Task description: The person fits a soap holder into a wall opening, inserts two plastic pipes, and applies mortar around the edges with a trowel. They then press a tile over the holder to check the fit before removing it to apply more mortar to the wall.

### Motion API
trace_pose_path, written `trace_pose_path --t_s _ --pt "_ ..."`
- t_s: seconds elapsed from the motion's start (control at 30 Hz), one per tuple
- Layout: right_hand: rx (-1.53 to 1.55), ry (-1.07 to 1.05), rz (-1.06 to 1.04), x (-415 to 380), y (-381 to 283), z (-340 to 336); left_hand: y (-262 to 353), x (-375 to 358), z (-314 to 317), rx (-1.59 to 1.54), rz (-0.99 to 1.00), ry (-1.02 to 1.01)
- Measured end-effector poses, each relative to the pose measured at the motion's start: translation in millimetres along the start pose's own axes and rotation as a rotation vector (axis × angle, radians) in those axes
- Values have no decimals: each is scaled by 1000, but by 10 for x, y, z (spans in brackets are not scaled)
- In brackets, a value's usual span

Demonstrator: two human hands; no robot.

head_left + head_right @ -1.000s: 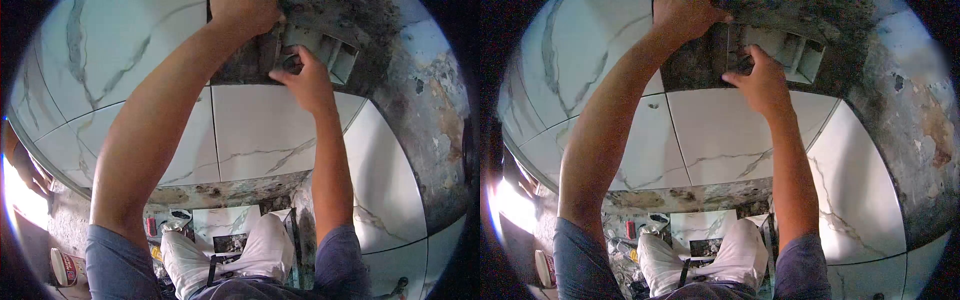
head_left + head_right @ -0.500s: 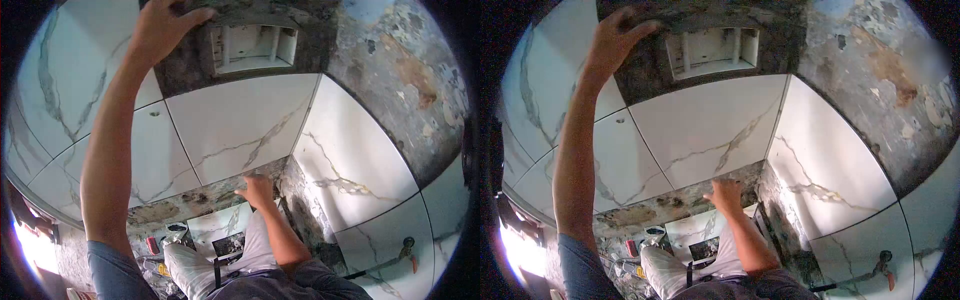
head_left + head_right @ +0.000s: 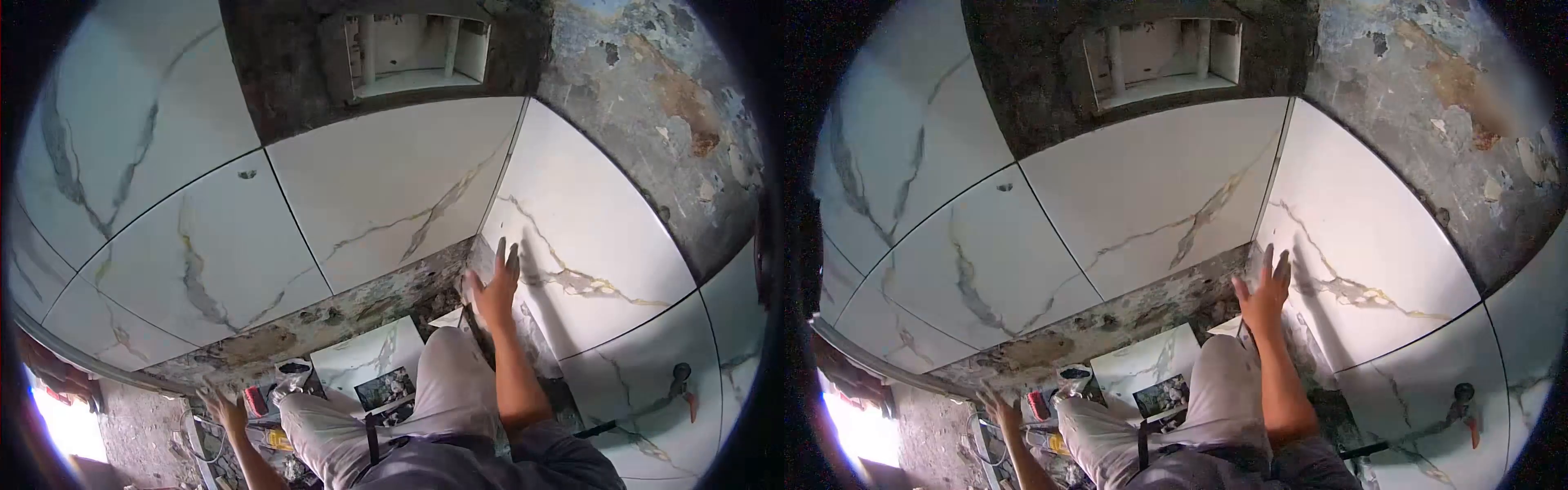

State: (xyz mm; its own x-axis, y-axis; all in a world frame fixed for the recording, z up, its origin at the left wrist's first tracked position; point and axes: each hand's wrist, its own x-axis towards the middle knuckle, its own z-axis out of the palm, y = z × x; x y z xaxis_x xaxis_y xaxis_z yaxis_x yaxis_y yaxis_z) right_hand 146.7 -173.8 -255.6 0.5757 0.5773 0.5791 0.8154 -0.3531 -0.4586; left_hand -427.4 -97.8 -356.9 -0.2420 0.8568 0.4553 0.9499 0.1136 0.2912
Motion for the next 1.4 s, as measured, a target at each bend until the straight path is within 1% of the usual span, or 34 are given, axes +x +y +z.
trace_pose_path --t_s 0.03,0.1,0.13,0.2,0.23,0.27,0.33,0.4,0.47,0.53,0.57,0.6,0.67,0.73,0.8,0.83,0.87,0.9,0.93,0.97,1.03,1.07,1.13,1.17,1.23,1.27,1.33,1.37,1.4 --pt "-4 48 -15 63 -66 -6 -55 -32 -43 1 3 -3" --pt "17 55 -33 133 -212 17 -149 -75 -148 182 -208 -299" --pt "40 64 -57 142 -283 47 -183 -59 -123 185 -214 -299" --pt "39 14 -65 114 -418 158 -190 52 -38 56 -51 -55" --pt "63 12 -109 74 -495 209 -53 131 -89 73 -98 -58" --pt "87 13 -154 44 -562 258 69 169 -93 73 -105 -54" --pt "137 6 -164 -43 -651 339 294 194 -87 -31 -71 0" --pt "164 -73 -147 -109 -748 393 467 132 -38 -13 -73 -8" --pt "187 -53 -160 -124 -830 468 541 16 53 -64 31 59" --pt "221 -36 -206 -136 -930 518 622 -69 69 -159 43 83" --pt "255 17 -228 -125 -1007 501 673 -95 72 -135 47 95" --pt "264 27 -208 -119 -1058 508 696 -98 78 -153 79 125" --pt "341 65 -284 -75 -1119 538 665 -68 115 -132 200 200" --pt "363 85 -237 -102 -1195 559 797 -6 56 -145 200 232" --pt "507 46 -207 -190 -1163 678 953 71 24 -157 185 267" --pt "453 98 -221 -241 -1162 702 1044 125 -10 -179 242 277" --pt "474 95 -220 -340 -1132 754 1120 179 -48 -201 299 285" --pt "492 57 -207 -448 -1072 836 1159 246 -38 -221 359 302" --pt "509 15 -193 -558 -1013 909 1274 262 -87 -207 350 311" --pt "524 7 -199 -661 -946 960 1401 260 -131 -241 348 273" --pt "498 -165 -133 -821 -794 1040 1650 248 -183 -344 349 231" --pt "503 -172 -139 -879 -728 1068 1644 208 -136 -338 341 233" --pt "446 -281 -103 -946 -637 1082 1664 140 -29 -346 336 173" --pt "444 -287 -107 -976 -599 1094 1667 78 5 -297 330 168" --pt "359 -391 -129 -996 -549 1082 1624 -27 87 -310 318 146" --pt "355 -395 -134 -1016 -528 1103 1594 -82 145 -322 311 126" --pt "252 -595 -121 -1060 -528 1140 1611 -171 166 -321 298 141" --pt "253 -607 -134 -1101 -540 1150 1597 -207 170 -326 281 90" --pt "152 -482 -244 -1127 -578 1130 1585 -230 136 -329 260 40"
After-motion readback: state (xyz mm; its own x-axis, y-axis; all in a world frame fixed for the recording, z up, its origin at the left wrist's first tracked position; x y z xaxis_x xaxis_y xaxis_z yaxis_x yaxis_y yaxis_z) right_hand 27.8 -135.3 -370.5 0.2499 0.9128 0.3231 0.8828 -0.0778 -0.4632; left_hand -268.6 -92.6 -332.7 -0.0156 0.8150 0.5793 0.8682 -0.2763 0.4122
